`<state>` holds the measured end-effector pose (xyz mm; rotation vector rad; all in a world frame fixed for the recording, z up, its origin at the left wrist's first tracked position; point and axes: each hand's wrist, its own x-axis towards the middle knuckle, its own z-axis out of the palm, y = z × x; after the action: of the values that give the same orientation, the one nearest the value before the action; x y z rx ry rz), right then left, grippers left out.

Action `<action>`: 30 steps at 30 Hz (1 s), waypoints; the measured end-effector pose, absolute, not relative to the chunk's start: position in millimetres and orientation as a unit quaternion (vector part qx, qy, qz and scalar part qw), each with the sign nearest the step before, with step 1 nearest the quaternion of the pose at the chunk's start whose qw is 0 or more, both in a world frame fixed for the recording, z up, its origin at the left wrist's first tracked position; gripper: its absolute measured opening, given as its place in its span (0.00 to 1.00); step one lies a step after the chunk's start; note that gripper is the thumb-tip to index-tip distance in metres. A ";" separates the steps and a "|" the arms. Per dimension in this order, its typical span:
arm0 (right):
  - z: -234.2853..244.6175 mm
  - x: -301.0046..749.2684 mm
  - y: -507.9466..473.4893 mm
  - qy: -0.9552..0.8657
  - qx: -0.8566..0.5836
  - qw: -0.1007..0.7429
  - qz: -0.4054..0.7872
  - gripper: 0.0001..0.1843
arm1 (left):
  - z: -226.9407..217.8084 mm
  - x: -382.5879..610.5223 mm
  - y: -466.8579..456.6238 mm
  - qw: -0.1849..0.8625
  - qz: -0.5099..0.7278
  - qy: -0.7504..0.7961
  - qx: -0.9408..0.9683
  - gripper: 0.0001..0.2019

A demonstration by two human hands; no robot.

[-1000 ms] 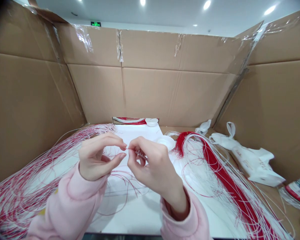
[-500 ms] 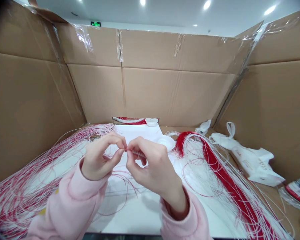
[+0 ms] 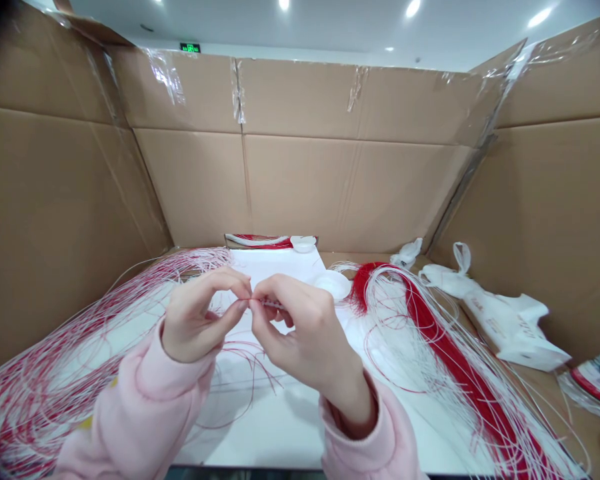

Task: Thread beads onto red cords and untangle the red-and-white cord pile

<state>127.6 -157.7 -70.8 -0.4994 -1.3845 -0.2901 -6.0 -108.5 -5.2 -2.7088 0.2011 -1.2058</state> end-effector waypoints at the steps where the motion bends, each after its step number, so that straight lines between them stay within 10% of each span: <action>1: -70.8 127.4 -157.5 -0.629 -0.225 0.733 -0.131 0.05 | -5.2 -6.2 -108.7 0.084 -0.408 0.067 -0.907 0.08; 30: -70.3 128.0 -157.0 -0.615 -0.216 0.746 -0.136 0.05 | -10.4 -4.5 -101.0 0.019 -0.410 0.055 -0.910 0.07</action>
<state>128.0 -157.0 -70.3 -0.4724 -1.3459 -0.2972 -4.5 -101.0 -10.4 -2.8253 0.1712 -1.2741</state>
